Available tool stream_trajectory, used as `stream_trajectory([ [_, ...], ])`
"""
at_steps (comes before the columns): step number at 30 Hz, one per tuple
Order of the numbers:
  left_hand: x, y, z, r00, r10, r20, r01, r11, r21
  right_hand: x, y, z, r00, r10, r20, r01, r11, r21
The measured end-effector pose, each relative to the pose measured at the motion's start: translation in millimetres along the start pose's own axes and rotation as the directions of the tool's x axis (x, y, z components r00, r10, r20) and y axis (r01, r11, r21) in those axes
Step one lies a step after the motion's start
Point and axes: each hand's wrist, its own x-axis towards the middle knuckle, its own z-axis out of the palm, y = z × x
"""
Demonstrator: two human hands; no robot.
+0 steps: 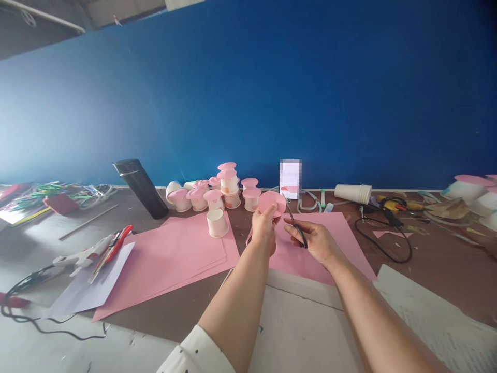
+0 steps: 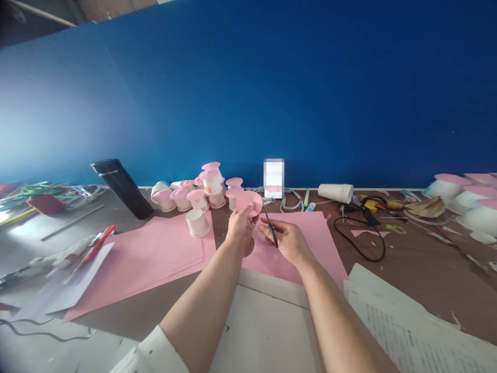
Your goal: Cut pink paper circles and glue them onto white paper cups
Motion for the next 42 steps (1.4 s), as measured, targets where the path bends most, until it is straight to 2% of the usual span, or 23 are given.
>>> stream_trajectory([
  [21, 3.8, -4.3, -2.6, 1.000, -0.025, -0.005, 0.025, 1.000, 0.009, -1.0, -1.6, -0.2, 1.000, -0.004, -0.015, 0.003, 0.999, -0.033],
  [42, 3.8, -6.4, -3.5, 1.000, 0.004, -0.012, -0.003, 0.999, 0.041, 0.0, 2.7, -1.6, 1.000, -0.028, 0.002, 0.028, 0.998, -0.057],
])
